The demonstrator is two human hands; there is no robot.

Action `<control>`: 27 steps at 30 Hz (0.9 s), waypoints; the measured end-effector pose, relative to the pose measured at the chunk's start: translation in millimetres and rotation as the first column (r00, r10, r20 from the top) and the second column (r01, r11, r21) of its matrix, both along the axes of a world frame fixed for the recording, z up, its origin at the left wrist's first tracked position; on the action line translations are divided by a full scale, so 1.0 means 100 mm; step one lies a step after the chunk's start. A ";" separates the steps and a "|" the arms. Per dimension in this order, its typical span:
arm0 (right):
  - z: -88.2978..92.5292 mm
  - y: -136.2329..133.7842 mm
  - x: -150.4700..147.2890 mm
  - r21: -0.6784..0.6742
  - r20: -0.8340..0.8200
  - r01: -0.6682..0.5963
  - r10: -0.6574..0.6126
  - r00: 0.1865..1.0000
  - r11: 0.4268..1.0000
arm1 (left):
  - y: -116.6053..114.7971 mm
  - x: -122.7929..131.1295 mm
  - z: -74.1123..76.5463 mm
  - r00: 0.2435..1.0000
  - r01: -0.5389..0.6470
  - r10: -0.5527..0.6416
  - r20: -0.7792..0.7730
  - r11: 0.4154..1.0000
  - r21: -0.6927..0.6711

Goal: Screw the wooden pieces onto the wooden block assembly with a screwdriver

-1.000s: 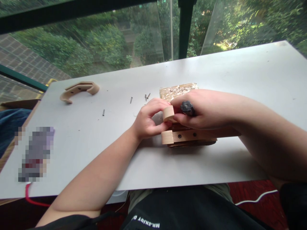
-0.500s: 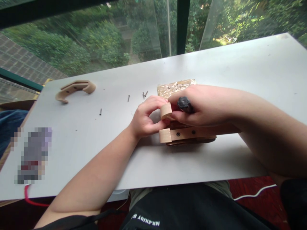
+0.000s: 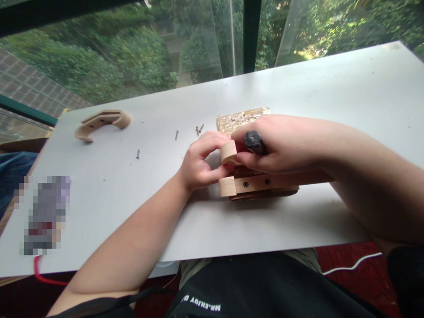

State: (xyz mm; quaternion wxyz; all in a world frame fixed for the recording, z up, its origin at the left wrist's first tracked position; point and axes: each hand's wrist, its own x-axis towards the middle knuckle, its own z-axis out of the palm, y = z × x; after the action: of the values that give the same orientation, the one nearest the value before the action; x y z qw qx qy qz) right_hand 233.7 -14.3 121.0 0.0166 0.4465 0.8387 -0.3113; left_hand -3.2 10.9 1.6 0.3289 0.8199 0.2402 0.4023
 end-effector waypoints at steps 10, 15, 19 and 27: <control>0.00 -0.01 0.01 0.015 0.001 0.006 -0.006 1.000 1.000 | -0.01 -0.01 -0.02 1.000 -0.002 0.002 0.013 1.000 0.014; -0.01 0.00 0.01 0.024 -0.010 0.001 -0.001 1.000 1.000 | -0.02 0.00 -0.02 1.000 -0.015 0.015 0.008 1.000 -0.015; -0.02 0.00 0.01 0.058 0.004 0.009 -0.009 1.000 0.998 | -0.03 0.00 -0.03 1.000 -0.001 0.002 0.021 1.000 -0.013; 0.01 -0.01 0.02 0.029 0.049 0.024 -0.025 0.998 0.999 | 0.01 0.01 -0.05 0.996 0.045 -0.048 0.073 0.998 0.049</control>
State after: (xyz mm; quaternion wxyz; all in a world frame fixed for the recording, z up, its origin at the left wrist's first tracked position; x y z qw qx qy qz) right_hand 235.3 -15.3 121.8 0.0269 0.4645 0.8368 -0.2886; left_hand -1.8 11.6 -3.3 0.3274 0.8173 0.1992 0.4302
